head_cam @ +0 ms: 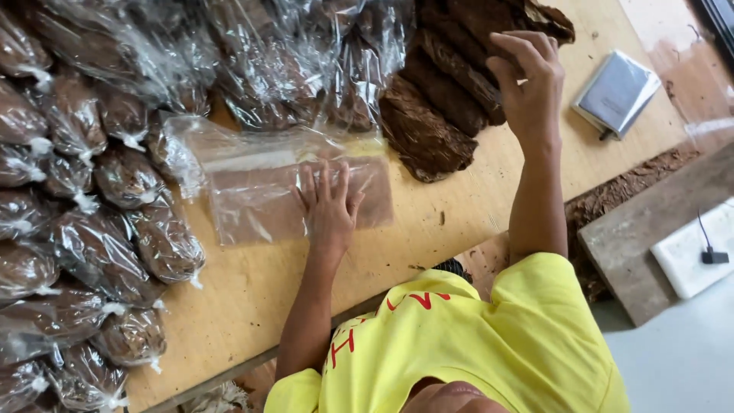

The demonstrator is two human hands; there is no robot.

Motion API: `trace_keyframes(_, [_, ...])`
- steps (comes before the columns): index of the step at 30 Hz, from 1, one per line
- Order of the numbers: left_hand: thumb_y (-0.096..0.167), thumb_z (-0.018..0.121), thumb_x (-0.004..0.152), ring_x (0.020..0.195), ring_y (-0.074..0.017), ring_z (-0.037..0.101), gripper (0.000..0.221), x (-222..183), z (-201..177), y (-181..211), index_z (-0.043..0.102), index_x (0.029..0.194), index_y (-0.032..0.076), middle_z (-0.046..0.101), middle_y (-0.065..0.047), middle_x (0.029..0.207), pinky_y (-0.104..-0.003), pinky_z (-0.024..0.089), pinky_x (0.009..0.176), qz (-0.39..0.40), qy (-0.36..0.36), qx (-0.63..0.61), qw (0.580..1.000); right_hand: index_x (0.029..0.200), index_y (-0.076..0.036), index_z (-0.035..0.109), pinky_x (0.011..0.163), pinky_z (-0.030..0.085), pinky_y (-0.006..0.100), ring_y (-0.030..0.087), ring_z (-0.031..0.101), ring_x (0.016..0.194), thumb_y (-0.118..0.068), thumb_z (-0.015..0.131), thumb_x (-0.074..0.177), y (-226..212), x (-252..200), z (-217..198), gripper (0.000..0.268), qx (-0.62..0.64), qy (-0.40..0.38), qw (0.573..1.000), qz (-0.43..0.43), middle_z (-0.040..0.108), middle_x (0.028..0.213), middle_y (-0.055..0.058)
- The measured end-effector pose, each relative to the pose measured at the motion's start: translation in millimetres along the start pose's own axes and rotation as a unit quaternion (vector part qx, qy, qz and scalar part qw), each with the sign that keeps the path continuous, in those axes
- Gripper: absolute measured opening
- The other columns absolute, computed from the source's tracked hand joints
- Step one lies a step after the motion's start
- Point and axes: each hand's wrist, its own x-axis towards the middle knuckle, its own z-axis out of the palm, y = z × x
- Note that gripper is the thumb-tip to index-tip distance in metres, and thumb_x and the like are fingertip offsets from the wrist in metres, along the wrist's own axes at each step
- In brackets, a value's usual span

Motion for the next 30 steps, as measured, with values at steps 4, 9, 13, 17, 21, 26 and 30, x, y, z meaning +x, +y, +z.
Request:
trace_keyframes(4, [0.064,0.023,0.103,0.154,-0.036,-0.004,0.068,1.6,-1.1,-3.8,0.018,0.162,0.031,0.009,-0.008,0.17,-0.061,-0.007,0.122,0.003,-0.012,0.002,1.0,0.121,-0.002,0.073,0.079,0.053,0.036,0.028,0.057,0.103,0.005,0.075,0.101,44.5,-34.6,-5.4,0.022,-0.081,0.085,0.991,0.068,0.068,0.11,0.013])
trace_keyframes(9, [0.062,0.034,0.104,0.155,-0.0369,0.006,0.066,2.3,0.4,-7.8,0.03,0.161,0.029,0.023,-0.009,0.169,-0.062,-0.002,0.122,0.017,0.024,-0.002,1.0,0.117,0.003,0.073,0.068,0.057,0.026,0.022,0.064,0.084,0.009,0.069,0.103,42.0,-68.6,10.7,0.016,-0.038,0.108,0.987,0.115,0.07,0.103,0.016])
trace_keyframes(13, [0.06,0.041,0.104,0.152,-0.0414,0.021,0.062,1.8,8.1,-9.7,0.043,0.156,0.028,0.037,-0.012,0.162,-0.065,0.002,0.12,0.021,0.071,-0.003,0.997,0.114,0.002,0.075,0.074,0.055,0.03,0.025,0.064,0.085,0.008,0.075,0.095,9.0,-95.8,52.0,0.02,0.025,0.046,0.996,0.07,0.069,0.1,0.015])
trace_keyframes(17, [0.06,0.047,0.102,0.152,-0.0427,0.027,0.061,0.8,12.2,-10.6,0.047,0.155,0.03,0.042,-0.012,0.16,-0.066,0.007,0.119,0.019,0.103,0.018,0.994,0.135,-0.009,0.063,0.087,0.043,0.046,0.035,0.052,0.107,-0.033,0.085,0.086,-30.7,-101.3,76.0,0.058,-0.142,-0.033,0.989,0.01,0.056,0.12,0.016])
trace_keyframes(21, [0.054,0.046,0.106,0.154,-0.0387,0.018,0.06,-2.7,-1.5,-10.0,0.04,0.159,0.026,0.034,-0.011,0.165,-0.064,0.008,0.122,0.006,0.075,0.002,0.997,0.149,-0.014,0.048,0.094,0.042,0.05,0.039,0.05,0.113,-0.041,0.075,0.099,-36.8,-109.8,87.8,0.063,-0.255,-0.171,0.951,0.029,0.051,0.137,0.021])
trace_keyframes(26, [0.058,0.045,0.105,0.154,-0.0391,0.017,0.064,-2.2,0.6,-13.0,0.034,0.16,0.027,0.032,-0.011,0.166,-0.065,0.008,0.122,-0.008,0.062,0.02,0.998,0.157,-0.019,0.041,0.089,0.044,0.049,0.039,0.048,0.112,-0.06,0.07,0.101,-28.1,-116.5,97.3,0.075,-0.294,-0.183,0.937,0.041,0.049,0.14,0.024])
trace_keyframes(30, [0.062,0.039,0.106,0.154,-0.0386,0.018,0.064,-2.8,2.0,-13.5,0.035,0.16,0.028,0.032,-0.01,0.166,-0.064,0.007,0.122,-0.012,0.064,0.019,0.998,0.158,-0.021,0.038,0.076,0.045,0.042,0.032,0.05,0.098,-0.06,0.064,0.104,-25.9,-116.4,99.0,0.072,-0.342,-0.22,0.912,0.052,0.054,0.132,0.02])
